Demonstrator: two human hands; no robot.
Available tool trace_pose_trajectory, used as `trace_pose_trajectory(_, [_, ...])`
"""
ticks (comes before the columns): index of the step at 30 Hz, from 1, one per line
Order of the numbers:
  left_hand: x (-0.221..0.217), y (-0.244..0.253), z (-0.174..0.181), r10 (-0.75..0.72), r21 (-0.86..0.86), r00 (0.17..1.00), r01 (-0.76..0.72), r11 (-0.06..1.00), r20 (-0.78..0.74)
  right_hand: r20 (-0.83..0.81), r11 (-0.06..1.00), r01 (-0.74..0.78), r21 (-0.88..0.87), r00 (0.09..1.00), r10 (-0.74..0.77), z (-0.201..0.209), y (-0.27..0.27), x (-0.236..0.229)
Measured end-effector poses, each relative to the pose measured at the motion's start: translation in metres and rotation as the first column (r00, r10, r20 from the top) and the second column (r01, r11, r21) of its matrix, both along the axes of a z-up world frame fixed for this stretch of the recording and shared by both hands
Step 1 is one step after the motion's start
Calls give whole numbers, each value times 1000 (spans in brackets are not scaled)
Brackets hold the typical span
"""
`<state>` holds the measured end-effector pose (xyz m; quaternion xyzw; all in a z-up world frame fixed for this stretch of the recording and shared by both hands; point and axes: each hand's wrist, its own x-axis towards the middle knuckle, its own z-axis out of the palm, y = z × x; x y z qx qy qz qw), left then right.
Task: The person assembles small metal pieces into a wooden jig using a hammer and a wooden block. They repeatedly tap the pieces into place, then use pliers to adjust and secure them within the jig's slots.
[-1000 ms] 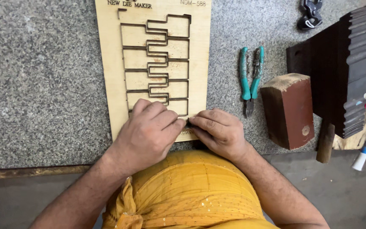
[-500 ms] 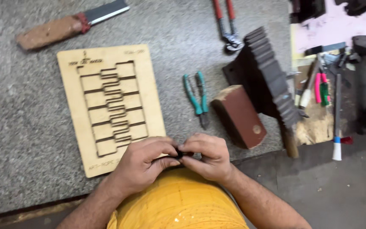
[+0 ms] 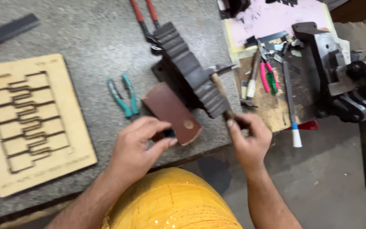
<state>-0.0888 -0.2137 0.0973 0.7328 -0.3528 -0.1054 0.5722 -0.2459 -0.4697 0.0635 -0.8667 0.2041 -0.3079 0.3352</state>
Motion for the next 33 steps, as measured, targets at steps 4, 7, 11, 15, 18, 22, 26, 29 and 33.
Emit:
trace_pose_trajectory(4, [-16,-57,1,39,-1,995,-39,999,96,-308,975,-1,-223,949,-69,-37,-61,-11])
trace_pose_trajectory(7, [-25,-95,-4,75,-41,966,-66,997,247,-463,972,-69,-227,885,-45,-63,-73,-23])
trace_pose_trajectory(11, [-28,-126,-9,126,31,945,-142,989,302,-497,969,-119,-215,868,-4,-73,-85,-28])
trace_pose_trajectory(15, [-32,-138,-13,153,68,928,-186,980,339,-567,995,-88,48,818,100,-60,-104,-33])
trace_pose_trajectory(18, [-33,-143,-15,160,91,926,-202,975,343,-510,974,-55,218,845,162,-46,-115,-42])
trace_pose_trajectory(22, [-33,-143,-20,174,87,941,-207,974,289,-444,775,123,619,869,217,-26,-119,-78])
trace_pose_trajectory(26, [-36,-140,-23,187,2,960,-192,981,209,-68,556,-119,823,950,305,-1,-111,-115])
trace_pose_trajectory(29, [-38,-140,-26,212,-41,957,-208,977,196,-126,654,-76,752,958,256,18,-101,-143])
trace_pose_trajectory(33, [-37,-144,-29,238,-55,966,-233,971,101,-58,734,-292,613,910,410,26,-89,-155])
